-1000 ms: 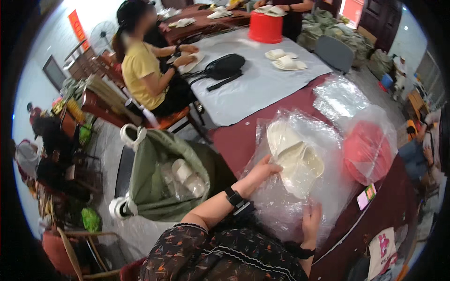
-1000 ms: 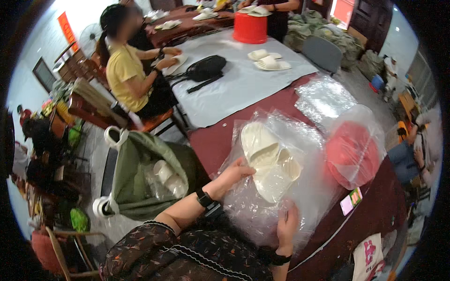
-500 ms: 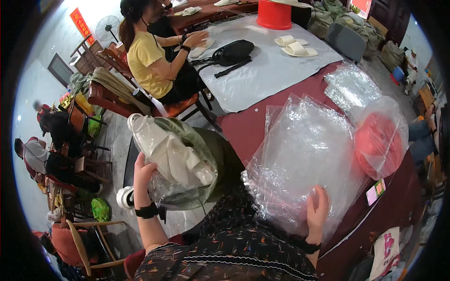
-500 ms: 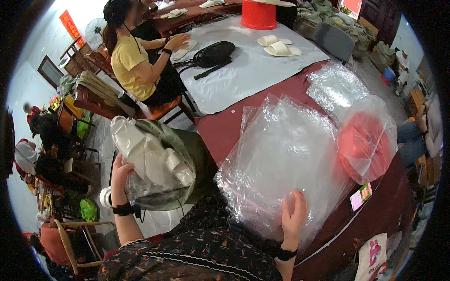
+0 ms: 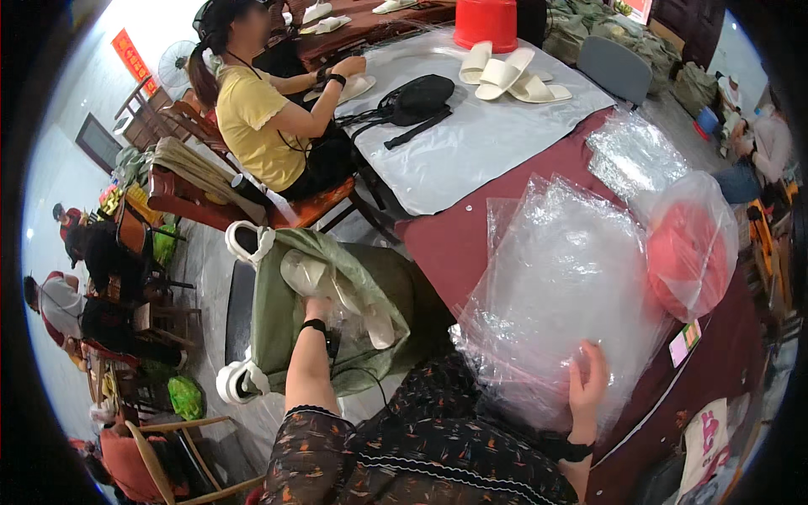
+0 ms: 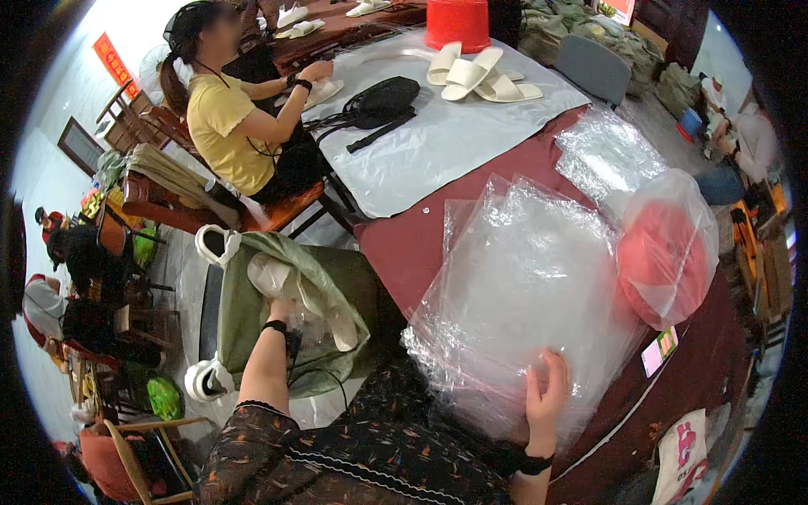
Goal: Packing finished slippers into plastic bags and placing them in a larger green sack.
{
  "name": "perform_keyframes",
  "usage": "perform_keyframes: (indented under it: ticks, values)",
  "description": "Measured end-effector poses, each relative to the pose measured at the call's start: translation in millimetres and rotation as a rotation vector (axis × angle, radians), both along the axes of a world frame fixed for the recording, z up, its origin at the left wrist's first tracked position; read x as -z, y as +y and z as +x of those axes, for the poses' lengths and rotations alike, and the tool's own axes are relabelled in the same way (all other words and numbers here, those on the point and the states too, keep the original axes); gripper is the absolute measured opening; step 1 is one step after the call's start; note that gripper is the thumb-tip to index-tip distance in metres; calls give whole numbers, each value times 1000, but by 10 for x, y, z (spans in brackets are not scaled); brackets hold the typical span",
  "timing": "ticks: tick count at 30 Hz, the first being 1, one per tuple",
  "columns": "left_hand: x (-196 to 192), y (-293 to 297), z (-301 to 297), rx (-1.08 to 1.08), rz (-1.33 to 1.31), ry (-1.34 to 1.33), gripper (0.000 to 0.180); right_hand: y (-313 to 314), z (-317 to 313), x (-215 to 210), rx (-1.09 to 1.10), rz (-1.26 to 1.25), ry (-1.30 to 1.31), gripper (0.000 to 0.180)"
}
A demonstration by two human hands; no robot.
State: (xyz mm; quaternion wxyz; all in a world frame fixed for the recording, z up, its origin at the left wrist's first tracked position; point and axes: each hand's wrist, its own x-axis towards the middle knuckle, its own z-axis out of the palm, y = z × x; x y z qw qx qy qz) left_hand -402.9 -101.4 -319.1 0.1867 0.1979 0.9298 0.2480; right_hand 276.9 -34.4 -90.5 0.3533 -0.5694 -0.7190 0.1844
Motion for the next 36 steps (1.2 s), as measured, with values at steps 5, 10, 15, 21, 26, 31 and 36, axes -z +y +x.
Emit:
perform_keyframes:
  ticks: [5,10,15,21,26,31,36]
  values:
    - [-276,140,-57,-40,-55,-163,79,12,-81,-45,-5,-3,-23,39]
    - [-1263,39,482,-145,360,-230,68,-13,-120,-82,35,-47,-3,38]
    - [-1697,-43,1920,342,240,223,42,-28,-73,-31,29,-38,-25,37]
    - [-700,199,2453,658,-262,220,52,-10,-98,-39,-2,26,-16,37]
    - [-1006,404,2046,348,149,184,17,9,-71,-22,-5,24,-11,37]
    - [-2078,442,1740,-160,973,-403,15,-2,-16,-26,4,15,23,36]
    - [-3364,497,1598,-108,1317,-461,21,-30,-19,-68,-6,35,-3,35]
